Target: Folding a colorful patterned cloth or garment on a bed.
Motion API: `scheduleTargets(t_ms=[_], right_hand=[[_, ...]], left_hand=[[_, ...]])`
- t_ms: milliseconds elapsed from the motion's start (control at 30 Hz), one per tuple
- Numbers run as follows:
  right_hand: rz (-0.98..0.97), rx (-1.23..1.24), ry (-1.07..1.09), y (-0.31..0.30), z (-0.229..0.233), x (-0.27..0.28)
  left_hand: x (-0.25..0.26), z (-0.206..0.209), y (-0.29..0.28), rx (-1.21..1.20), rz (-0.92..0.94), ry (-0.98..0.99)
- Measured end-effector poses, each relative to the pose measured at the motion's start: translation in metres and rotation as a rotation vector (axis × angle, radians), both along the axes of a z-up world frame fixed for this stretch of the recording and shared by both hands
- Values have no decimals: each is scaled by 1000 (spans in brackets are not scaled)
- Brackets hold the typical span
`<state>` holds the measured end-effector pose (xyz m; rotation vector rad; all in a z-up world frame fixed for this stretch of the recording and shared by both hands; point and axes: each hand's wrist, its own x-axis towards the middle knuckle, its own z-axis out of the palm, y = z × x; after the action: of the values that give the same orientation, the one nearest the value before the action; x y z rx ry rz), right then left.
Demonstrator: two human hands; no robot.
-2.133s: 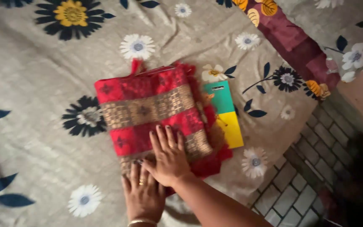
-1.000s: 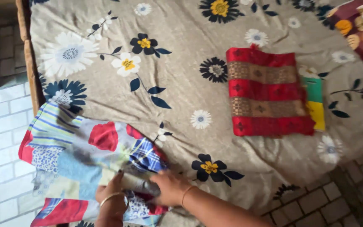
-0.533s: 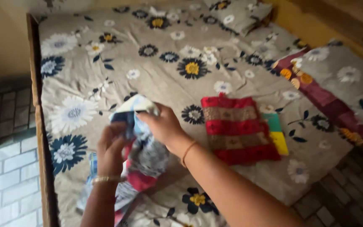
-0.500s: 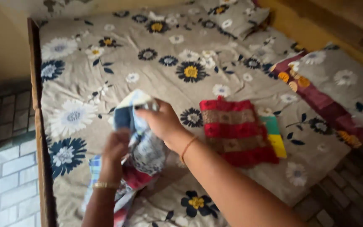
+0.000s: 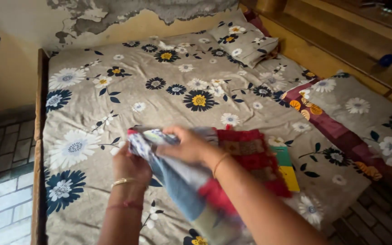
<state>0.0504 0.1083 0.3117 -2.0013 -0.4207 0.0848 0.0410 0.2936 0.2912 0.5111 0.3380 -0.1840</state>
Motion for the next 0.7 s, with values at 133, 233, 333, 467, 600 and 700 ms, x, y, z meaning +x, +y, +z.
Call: scheduleTargets(t_ms=[133,233,333,467,600,700], right_hand=[[67,-278,48,-11,7,-17],[-155,-364,123,-22,-4,5],[-372,36,135,-36,-3,18],[-182,657,410,-46,43,3],[34,678,424,-46,51,0],[77,453,147,-44,4,28]], left_hand=[[6,-3,-7,-46,83,64],[9,-31,-21,1188,-134,-682],[-16,-1,-58,762,-350,55],[8,-28,-59,743,-342,-231],[24,-15,-24,1985,113,-963],[-2,59,-48,551,68,44]])
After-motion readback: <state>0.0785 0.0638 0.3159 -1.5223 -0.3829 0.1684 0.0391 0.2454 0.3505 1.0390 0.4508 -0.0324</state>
